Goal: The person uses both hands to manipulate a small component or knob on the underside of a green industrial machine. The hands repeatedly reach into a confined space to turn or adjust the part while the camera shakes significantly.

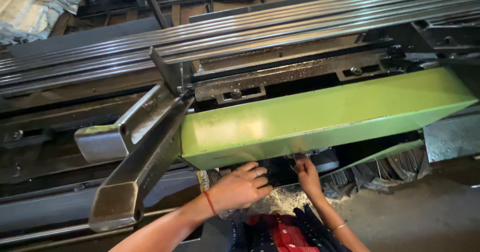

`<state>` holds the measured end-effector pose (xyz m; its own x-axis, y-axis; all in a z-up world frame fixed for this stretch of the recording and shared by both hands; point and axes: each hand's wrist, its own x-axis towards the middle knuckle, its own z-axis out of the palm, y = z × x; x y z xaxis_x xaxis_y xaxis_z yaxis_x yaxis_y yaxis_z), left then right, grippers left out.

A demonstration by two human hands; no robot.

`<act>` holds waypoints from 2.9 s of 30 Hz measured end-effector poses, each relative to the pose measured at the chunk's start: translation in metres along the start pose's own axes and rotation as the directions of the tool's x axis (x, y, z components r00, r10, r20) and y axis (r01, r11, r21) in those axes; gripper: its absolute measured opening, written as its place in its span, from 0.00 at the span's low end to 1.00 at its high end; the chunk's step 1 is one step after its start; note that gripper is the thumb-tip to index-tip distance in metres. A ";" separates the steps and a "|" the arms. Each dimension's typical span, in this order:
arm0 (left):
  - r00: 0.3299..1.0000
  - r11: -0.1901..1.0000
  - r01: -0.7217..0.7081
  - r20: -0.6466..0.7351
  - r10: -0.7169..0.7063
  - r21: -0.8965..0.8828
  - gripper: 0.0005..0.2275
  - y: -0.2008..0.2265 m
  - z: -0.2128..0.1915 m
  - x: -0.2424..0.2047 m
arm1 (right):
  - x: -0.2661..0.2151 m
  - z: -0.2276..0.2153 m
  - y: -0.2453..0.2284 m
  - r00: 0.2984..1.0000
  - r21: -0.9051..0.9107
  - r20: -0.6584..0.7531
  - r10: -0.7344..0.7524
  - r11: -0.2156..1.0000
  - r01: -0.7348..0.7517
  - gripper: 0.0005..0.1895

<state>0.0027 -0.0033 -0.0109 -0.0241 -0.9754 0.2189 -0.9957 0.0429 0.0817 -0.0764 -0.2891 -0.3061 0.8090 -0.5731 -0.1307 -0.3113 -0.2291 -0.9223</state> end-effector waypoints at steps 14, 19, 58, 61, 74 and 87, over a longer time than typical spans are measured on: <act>1.000 0.998 0.019 0.001 -0.019 -0.063 0.09 -0.001 -0.004 -0.001 | -0.004 -0.004 -0.016 0.992 0.318 0.124 -0.021 0.948 -0.020 0.11; 1.000 0.997 0.007 -0.008 -0.008 -0.075 0.08 -0.004 -0.006 0.000 | -0.001 -0.013 -0.012 0.992 0.256 0.125 -0.017 0.966 -0.016 0.15; 1.000 0.994 0.010 0.028 -0.007 -0.110 0.09 -0.004 -0.004 0.000 | 0.003 -0.046 -0.047 0.946 0.436 0.243 0.215 0.847 -0.305 0.13; 0.998 0.997 0.010 0.058 -0.006 -0.077 0.10 -0.003 -0.005 0.005 | 0.020 -0.036 -0.018 0.978 0.231 0.206 0.024 0.970 -0.072 0.14; 0.997 0.997 -0.072 -0.014 0.072 -0.017 0.18 0.009 0.002 -0.001 | 0.006 0.015 -0.026 0.985 -0.355 0.148 -0.093 0.924 0.140 0.07; 1.000 0.971 0.002 -0.015 -0.005 -0.238 0.21 0.004 0.009 -0.003 | 0.011 0.009 -0.041 0.972 -0.525 0.230 -0.052 0.834 0.169 0.17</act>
<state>-0.0024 -0.0025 -0.0202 -0.0176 -0.9724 0.2326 -0.9459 0.0916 0.3113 -0.0498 -0.2790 -0.2733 0.9171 -0.3637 -0.1632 -0.3848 -0.7010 -0.6004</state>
